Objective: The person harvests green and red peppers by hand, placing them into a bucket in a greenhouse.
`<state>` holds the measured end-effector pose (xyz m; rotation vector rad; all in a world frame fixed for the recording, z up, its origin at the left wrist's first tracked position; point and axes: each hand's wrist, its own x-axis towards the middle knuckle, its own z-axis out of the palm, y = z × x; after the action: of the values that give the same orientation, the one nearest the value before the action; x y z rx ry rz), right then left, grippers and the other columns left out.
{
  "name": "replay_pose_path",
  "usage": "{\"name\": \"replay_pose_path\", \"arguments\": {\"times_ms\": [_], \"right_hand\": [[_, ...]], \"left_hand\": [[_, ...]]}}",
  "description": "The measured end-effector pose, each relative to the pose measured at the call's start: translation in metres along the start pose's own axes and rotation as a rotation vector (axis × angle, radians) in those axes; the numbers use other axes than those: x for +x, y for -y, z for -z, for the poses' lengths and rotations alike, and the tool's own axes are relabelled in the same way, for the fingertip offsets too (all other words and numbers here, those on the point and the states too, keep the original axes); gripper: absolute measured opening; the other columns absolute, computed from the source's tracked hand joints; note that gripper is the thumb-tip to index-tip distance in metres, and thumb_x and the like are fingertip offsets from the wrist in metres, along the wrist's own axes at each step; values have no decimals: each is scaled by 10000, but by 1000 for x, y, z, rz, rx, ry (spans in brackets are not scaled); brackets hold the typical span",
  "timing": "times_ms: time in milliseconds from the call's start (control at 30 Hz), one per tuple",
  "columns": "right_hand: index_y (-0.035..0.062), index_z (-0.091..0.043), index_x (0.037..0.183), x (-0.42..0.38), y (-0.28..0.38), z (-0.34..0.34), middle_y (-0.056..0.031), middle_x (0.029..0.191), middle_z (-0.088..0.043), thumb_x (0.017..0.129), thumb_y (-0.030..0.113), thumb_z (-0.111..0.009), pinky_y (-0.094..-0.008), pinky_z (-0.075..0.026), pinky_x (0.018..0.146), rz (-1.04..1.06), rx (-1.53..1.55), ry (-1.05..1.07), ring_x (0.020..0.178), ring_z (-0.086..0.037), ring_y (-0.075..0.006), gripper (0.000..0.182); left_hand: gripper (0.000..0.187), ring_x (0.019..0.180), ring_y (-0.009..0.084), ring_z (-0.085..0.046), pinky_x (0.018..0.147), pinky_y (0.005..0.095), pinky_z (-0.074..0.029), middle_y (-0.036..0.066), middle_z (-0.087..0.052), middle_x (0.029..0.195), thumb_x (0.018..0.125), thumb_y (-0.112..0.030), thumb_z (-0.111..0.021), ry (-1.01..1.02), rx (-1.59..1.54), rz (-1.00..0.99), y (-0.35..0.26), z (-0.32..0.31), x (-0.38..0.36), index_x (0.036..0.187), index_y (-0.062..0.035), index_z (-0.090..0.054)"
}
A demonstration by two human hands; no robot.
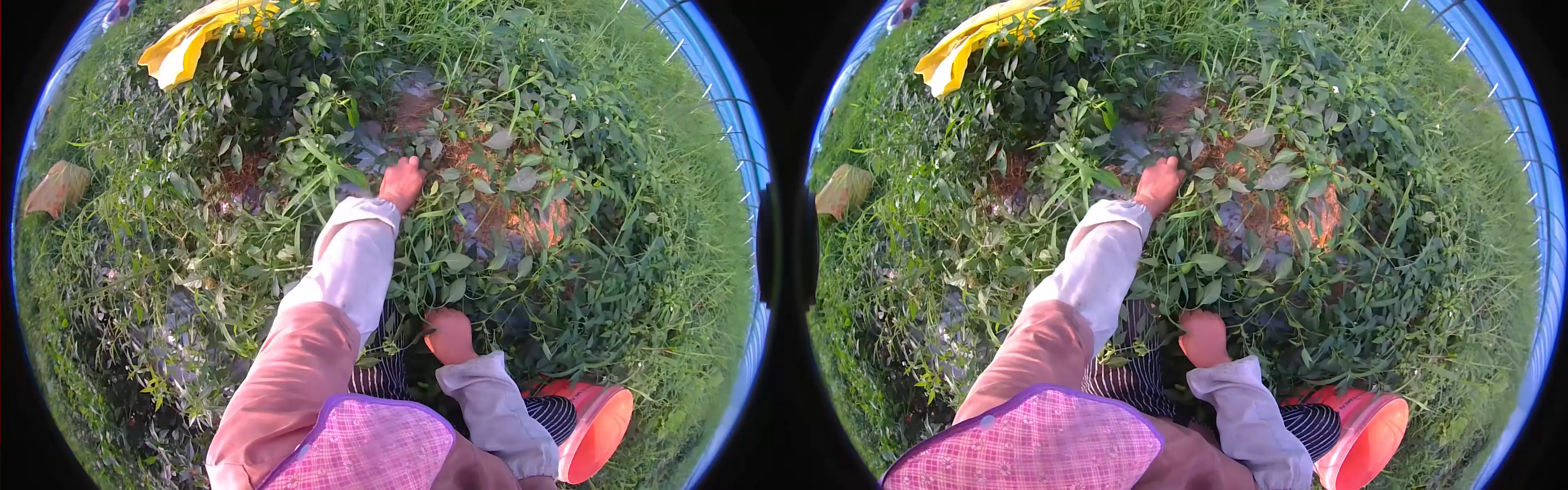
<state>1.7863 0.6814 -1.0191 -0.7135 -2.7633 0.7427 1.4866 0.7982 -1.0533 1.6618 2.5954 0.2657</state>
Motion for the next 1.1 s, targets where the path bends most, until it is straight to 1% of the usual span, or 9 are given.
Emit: {"name": "replay_pose_path", "arguments": {"times_ms": [67, 200, 400, 500, 567, 667, 867, 933, 1100], "right_hand": [[61, -609, 748, 0, 2, 1, -143, 715, -591, 655, 95, -633, -458, -460, 590, 15, -16, -21, 673, -596, -359, 102], [57, -577, 772, 2, 9, 13, -126, 710, -580, 615, 124, -666, -423, -459, 619, 10, -123, 75, 686, -603, -309, 194], [45, -575, 780, 1, 5, 6, -122, 735, -583, 624, 158, -677, -422, -461, 632, 10, -176, 104, 696, -600, -312, 218], [39, -574, 783, 1, 9, 7, -125, 747, -585, 634, 153, -669, -421, -467, 651, -31, -109, 66, 706, -600, -320, 211], [38, -573, 797, 1, 9, 9, -130, 754, -584, 643, 141, -658, -423, -469, 666, -45, -159, 86, 724, -603, -321, 204], [35, -570, 812, 1, 9, 15, -133, 776, -586, 642, 129, -649, -426, -469, 683, -50, -136, 99, 745, -604, -322, 210], [36, -574, 840, 4, 12, 15, -127, 815, -595, 649, 137, -664, -419, -471, 724, -69, -107, 117, 773, -607, -320, 234], [38, -577, 846, 4, 12, 15, -128, 820, -597, 655, 142, -667, -417, -471, 727, -72, -103, 112, 780, -608, -320, 236], [43, -579, 874, 3, 13, 18, -130, 833, -606, 670, 144, -671, -423, -477, 733, -118, -87, 122, 795, -613, -324, 245]], "left_hand": [[176, 1005, 260, -613, 777, 385, -550, 111, -597, 1043, 836, -90, -548, -24, -34, -379, 14, -41, 19, 970, -86, -662], [171, 953, 351, -646, 821, 452, -519, 180, -678, 962, 794, -82, -560, 330, -65, -200, 19, -27, 15, 907, -25, -675], [355, 994, 364, -636, 854, 427, -500, 236, -651, 1057, 746, -141, -587, 376, -191, -142, 30, 11, -3, 1078, -44, -668], [327, 957, 291, -647, 839, 384, -500, 189, -674, 1043, 737, -117, -598, 262, -580, 45, 50, -27, 11, 1045, -39, -675], [287, 901, 224, -631, 809, 352, -500, 116, -665, 1018, 788, -87, -575, 203, -1254, 383, 59, -12, 6, 1058, -44, -662], [265, 849, 178, -606, 759, 314, -494, 62, -627, 996, 843, -37, -533, 307, -1613, 475, 82, -28, -2, 1088, -56, -634], [139, 789, 148, -596, 643, 294, -470, 74, -629, 918, 849, -56, -557, 244, -1447, 433, 83, -25, -15, 971, -68, -622], [163, 815, 166, -610, 668, 327, -473, 94, -649, 915, 824, -140, -584, 305, -1012, 446, 79, -26, -10, 960, -60, -625], [372, 1048, 437, -552, 910, 438, -422, 274, -581, 1144, 908, -299, -412, 123, -640, 397, 55, -38, -7, 1100, -6, -540]]}}
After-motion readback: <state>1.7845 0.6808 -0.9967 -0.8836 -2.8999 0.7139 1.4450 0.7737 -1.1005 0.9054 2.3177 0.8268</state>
